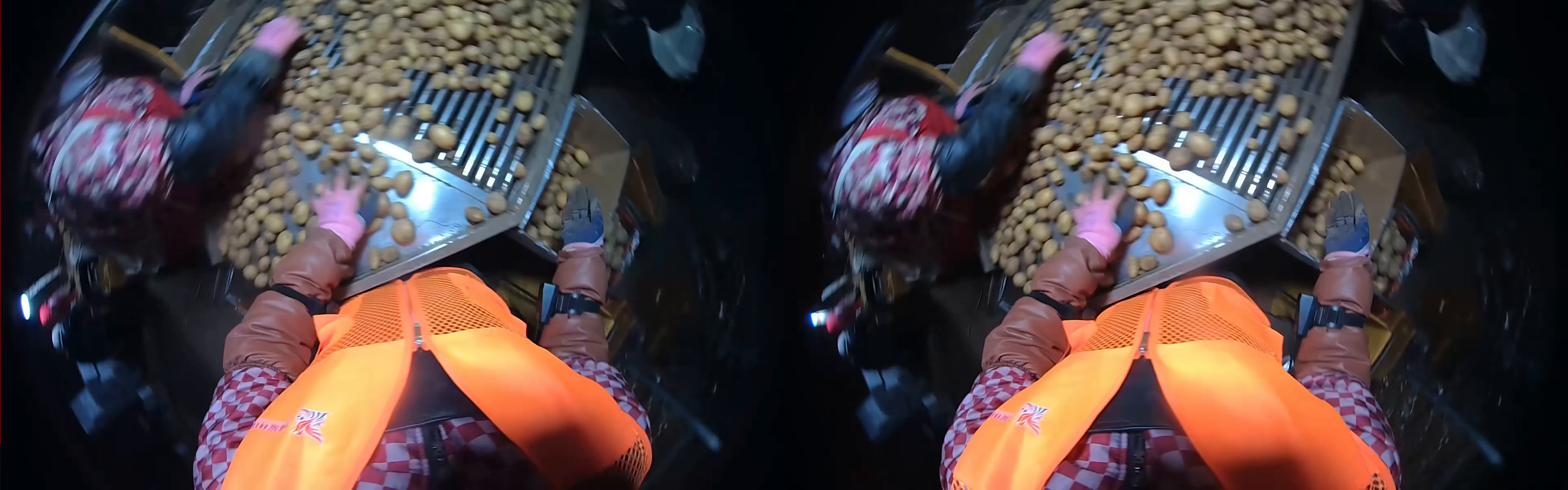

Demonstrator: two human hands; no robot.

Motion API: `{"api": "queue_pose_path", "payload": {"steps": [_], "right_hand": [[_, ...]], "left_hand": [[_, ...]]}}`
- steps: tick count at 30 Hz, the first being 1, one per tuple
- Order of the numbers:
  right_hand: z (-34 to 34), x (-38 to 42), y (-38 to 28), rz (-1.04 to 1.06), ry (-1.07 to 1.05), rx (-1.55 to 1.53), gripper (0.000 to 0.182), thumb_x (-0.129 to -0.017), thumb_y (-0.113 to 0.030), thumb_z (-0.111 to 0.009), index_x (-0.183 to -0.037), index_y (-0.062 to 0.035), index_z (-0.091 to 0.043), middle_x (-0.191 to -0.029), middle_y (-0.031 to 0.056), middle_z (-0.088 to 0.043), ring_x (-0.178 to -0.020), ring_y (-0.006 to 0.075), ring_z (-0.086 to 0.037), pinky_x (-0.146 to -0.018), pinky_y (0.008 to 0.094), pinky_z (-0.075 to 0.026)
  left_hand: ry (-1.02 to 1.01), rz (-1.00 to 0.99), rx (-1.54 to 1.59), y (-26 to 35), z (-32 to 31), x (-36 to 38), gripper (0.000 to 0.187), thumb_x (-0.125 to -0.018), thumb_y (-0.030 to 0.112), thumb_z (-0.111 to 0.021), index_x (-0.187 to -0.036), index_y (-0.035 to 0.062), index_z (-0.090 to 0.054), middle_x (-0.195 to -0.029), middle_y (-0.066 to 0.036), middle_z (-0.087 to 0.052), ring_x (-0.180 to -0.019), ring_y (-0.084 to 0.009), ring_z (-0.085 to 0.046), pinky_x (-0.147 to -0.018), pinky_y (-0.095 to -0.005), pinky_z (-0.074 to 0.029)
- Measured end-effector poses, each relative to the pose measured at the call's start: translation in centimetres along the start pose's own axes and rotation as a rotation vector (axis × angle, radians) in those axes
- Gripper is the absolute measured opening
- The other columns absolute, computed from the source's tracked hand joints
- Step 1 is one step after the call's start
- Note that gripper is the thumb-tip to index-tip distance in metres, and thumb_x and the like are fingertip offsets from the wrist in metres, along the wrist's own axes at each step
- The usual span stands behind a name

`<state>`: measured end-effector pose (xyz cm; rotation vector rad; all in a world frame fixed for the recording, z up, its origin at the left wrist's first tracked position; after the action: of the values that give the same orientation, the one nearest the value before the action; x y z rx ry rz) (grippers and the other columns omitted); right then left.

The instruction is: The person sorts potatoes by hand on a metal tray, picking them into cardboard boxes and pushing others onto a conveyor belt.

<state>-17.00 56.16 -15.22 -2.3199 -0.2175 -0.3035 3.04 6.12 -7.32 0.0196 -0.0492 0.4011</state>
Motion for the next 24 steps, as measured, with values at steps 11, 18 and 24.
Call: {"api": "queue_pose_path", "payload": {"steps": [11, 18, 24], "right_hand": [[-17.9, 7.4, 23.1, -0.645, -0.576, 1.187, 0.036, -0.097, -0.017, -0.065, -0.13, -0.0034, -0.06, -0.106, 0.0087, -0.069, -0.079, 0.0181, -0.065, -0.069, 0.0301, -0.054], [-28.7, 0.0, 19.3, 0.218, -0.549, 1.191, 0.038, -0.093, -0.02, -0.066, -0.13, -0.0104, -0.065, -0.123, 0.0129, -0.069, -0.109, 0.0269, -0.067, -0.097, 0.0386, -0.051], [-29.6, -2.6, 23.8, 0.043, -0.863, 1.408, 0.044, -0.093, -0.03, -0.069, -0.131, -0.0087, -0.063, -0.122, 0.0148, -0.067, -0.107, 0.0283, -0.067, -0.096, 0.0385, -0.053]], "left_hand": [[0.162, 0.426, 0.209, -13.6, -5.1, 10.2, 0.044, -0.083, 0.026, -0.067, -0.127, 0.0253, -0.068, -0.149, -0.014, -0.05, -0.143, -0.0324, -0.041, -0.116, -0.0577, -0.025], [0.243, 0.21, 0.192, -10.6, -3.7, 11.0, 0.033, -0.087, 0.034, -0.07, -0.116, 0.018, -0.073, -0.133, -0.009, -0.063, -0.137, -0.0317, -0.048, -0.116, -0.0597, -0.026], [0.321, 0.297, 0.236, -12.7, -0.3, 7.3, 0.034, -0.089, 0.025, -0.064, -0.121, 0.0187, -0.071, -0.133, -0.009, -0.063, -0.137, -0.0324, -0.047, -0.118, -0.055, -0.025]]}}
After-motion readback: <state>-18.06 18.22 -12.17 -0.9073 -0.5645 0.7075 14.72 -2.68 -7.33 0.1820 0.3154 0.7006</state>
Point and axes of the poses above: each hand's wrist, its own x-axis away from the middle knuckle, its own z-axis out of the back of the hand, y = z × x, the point moved 10 cm from there along -x, towards the middle knuckle
